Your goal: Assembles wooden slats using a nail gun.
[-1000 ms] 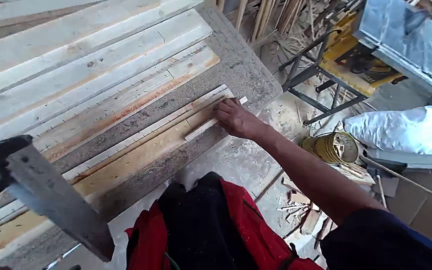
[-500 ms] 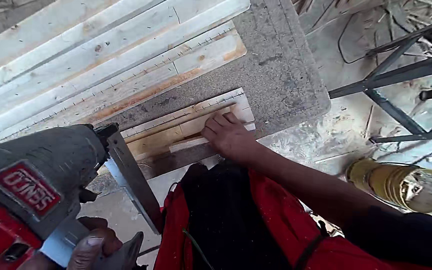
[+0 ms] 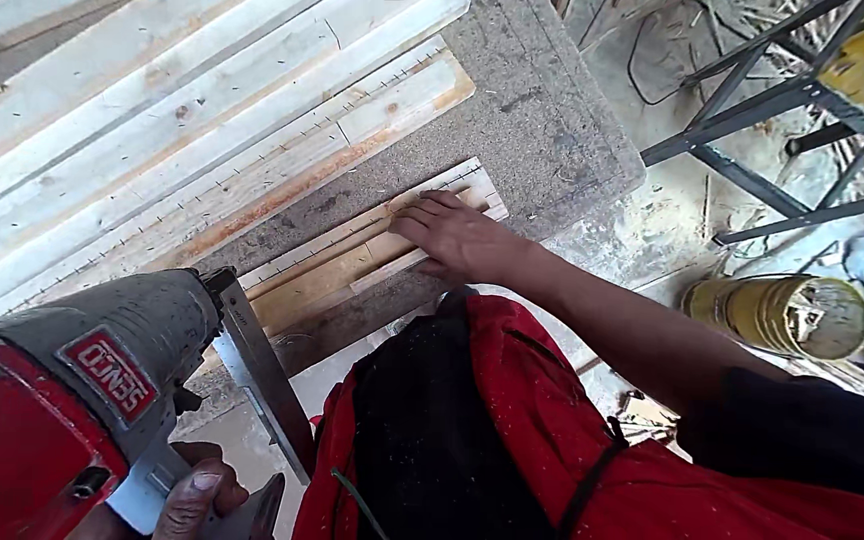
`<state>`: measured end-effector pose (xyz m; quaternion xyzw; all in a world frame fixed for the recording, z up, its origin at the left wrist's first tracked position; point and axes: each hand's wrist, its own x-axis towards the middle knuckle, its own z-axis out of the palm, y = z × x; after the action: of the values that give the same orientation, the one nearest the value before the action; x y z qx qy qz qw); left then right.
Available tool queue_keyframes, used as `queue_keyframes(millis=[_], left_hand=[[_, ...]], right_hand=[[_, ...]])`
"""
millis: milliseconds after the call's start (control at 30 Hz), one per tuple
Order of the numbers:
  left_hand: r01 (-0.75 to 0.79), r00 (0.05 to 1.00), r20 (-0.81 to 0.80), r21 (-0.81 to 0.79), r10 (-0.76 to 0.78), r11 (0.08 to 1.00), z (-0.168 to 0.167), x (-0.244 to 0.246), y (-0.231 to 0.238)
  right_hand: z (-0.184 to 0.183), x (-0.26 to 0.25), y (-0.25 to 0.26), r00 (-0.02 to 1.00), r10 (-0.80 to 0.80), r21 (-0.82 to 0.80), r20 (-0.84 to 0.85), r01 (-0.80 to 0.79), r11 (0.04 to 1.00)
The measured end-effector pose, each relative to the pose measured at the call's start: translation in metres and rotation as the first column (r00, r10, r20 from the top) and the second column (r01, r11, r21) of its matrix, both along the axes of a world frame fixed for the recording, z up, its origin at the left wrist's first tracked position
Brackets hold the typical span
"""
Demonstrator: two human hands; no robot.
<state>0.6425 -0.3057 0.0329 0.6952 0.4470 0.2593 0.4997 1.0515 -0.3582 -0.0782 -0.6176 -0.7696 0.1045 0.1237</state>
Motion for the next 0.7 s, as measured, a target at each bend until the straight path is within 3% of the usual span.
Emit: queue_keyframes(millis=[233, 700], left_hand=[[0.017, 1.000, -0.018, -0.020, -0.018, 1.000, -0.008, -0.002, 0.008], [0.082, 0.997, 0.005, -0.112, -0.082, 0.990, 0.015, 0.031, 0.021]], right_hand=[[-0.002, -0.003, 0.000, 0.999, -0.029, 0.036, -0.028, 0.030, 0.999], [-0.004, -0.008, 0.000, 0.987, -0.151, 0.043, -0.055, 0.153, 0.987]])
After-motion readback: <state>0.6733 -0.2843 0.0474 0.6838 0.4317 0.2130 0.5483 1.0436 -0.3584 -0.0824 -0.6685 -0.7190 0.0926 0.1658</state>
